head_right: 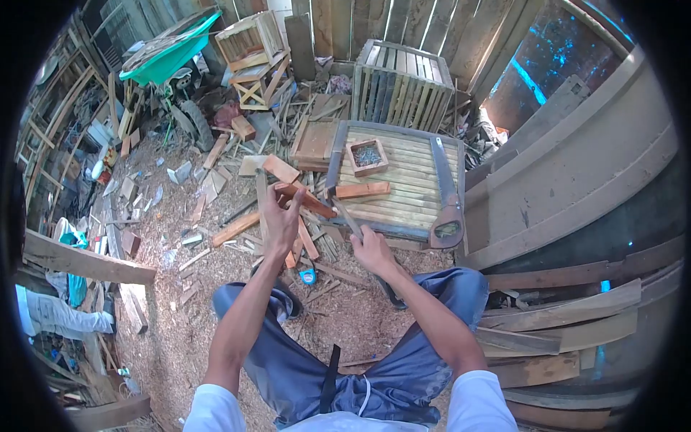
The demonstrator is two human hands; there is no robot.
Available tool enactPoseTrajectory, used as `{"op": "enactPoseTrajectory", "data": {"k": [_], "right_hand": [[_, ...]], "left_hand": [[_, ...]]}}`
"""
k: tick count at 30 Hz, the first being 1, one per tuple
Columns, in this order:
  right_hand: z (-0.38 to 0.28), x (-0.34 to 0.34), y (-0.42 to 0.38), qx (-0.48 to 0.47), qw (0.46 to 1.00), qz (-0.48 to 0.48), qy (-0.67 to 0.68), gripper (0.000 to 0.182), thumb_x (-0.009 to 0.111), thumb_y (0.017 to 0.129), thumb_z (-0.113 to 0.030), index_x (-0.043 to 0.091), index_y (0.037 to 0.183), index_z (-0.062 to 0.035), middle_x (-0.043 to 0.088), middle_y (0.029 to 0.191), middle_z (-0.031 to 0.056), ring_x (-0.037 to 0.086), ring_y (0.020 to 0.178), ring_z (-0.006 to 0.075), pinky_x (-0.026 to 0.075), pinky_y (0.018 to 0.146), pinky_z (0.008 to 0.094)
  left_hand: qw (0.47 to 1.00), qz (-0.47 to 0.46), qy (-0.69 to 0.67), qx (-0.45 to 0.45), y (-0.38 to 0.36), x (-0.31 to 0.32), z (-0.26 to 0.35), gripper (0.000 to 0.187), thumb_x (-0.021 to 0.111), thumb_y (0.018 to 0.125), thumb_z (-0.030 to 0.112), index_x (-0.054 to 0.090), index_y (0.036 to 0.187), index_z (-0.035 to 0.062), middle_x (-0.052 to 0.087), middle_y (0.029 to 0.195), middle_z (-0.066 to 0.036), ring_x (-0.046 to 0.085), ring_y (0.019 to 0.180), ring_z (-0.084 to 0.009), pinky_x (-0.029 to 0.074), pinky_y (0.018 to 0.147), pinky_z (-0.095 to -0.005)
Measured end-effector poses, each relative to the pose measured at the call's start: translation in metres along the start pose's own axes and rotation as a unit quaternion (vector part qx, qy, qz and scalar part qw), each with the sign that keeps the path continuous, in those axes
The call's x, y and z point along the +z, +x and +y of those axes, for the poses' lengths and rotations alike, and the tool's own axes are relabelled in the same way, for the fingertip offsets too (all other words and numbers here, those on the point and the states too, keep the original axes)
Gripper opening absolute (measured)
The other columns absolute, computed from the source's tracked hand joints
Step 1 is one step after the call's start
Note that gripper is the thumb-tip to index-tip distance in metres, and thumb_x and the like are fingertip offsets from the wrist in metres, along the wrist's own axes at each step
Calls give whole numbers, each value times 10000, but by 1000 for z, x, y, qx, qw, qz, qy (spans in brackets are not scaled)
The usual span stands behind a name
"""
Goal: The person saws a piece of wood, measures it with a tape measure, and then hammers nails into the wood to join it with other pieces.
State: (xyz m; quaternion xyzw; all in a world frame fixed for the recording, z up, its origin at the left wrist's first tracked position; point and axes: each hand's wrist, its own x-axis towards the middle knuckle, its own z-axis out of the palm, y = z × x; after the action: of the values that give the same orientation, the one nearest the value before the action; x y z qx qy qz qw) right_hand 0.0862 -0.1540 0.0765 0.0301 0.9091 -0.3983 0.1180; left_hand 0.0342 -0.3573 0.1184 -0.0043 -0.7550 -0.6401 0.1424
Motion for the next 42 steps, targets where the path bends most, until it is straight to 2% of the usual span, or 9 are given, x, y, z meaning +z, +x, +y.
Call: {"op": "enactPoseTrajectory", "data": {"k": [4, 12, 17, 20, 23, 26, 32, 38, 42], "right_hand": [[-1, 1, -26, -8, 999, 50, -9, 307, 506, 940, -283, 515, 1063, -1, 634, 898, 295, 592, 916, 487, 460, 785, 541], [-14, 10, -34, -8, 996, 78, -43, 286, 481, 956, -249, 460, 1054, 18, 619, 831, 312, 597, 803, 503, 459, 694, 575], [-45, 4, -50, -49, 989, 134, -35, 261, 472, 956, -213, 433, 1076, 15, 621, 824, 319, 601, 772, 507, 470, 657, 581], [-3, 29, -34, 22, 990, 47, -133, 238, 461, 956, -177, 416, 1093, 13, 621, 783, 310, 602, 733, 507, 472, 624, 584], [-12, 21, -34, 21, 992, 70, -101, 244, 466, 947, -163, 403, 1102, 15, 617, 763, 315, 606, 720, 505, 474, 610, 581], [-32, 12, -44, -39, 989, 123, -71, 272, 481, 933, -165, 389, 1109, 21, 614, 761, 328, 613, 719, 507, 483, 620, 583], [6, 36, -32, 2, 987, 61, -151, 275, 477, 929, -142, 392, 1130, 24, 616, 752, 315, 611, 705, 499, 484, 612, 583], [-36, 18, -51, -91, 984, 148, -42, 233, 459, 942, -176, 417, 1078, 8, 601, 727, 320, 596, 699, 512, 453, 630, 595], [5, 29, -29, 6, 991, 61, -118, 264, 457, 926, -172, 407, 1099, 20, 607, 756, 326, 604, 738, 513, 462, 655, 591]], "left_hand": [[996, 87, -4, 21, 0, 11, -11, 318, 697, 884, 217, 517, 1004, -15, 658, 871, -120, 645, 812, -171, 510, 737, -306], [990, 102, 77, 57, -5, 17, -15, 358, 684, 890, 224, 473, 1052, -16, 663, 844, -172, 663, 783, -247, 519, 729, -349], [995, 85, 31, 43, -15, 16, -9, 343, 679, 892, 189, 469, 1049, -32, 668, 833, -171, 668, 785, -247, 518, 714, -354], [996, 71, 15, 57, -20, 18, -11, 336, 676, 893, 178, 469, 1049, -36, 668, 832, -161, 668, 783, -226, 516, 699, -333], [995, 78, 9, 69, -17, 20, -12, 335, 677, 893, 178, 467, 1043, -37, 665, 832, -150, 664, 773, -203, 515, 683, -312], [995, 83, 6, 56, -18, 21, -21, 344, 682, 891, 185, 462, 1032, -38, 662, 834, -144, 654, 750, -188, 517, 658, -309], [998, 60, 6, 23, -19, 18, -16, 354, 686, 892, 172, 429, 1043, -19, 630, 890, -128, 637, 824, -162, 532, 719, -288], [996, 74, 38, 9, -22, 16, -16, 368, 695, 886, 184, 439, 1052, -22, 623, 910, -137, 626, 841, -172, 523, 731, -301], [996, 74, 15, 42, -18, 17, -20, 350, 676, 898, 201, 449, 1036, -27, 649, 865, -159, 644, 803, -216, 512, 702, -328]]}}
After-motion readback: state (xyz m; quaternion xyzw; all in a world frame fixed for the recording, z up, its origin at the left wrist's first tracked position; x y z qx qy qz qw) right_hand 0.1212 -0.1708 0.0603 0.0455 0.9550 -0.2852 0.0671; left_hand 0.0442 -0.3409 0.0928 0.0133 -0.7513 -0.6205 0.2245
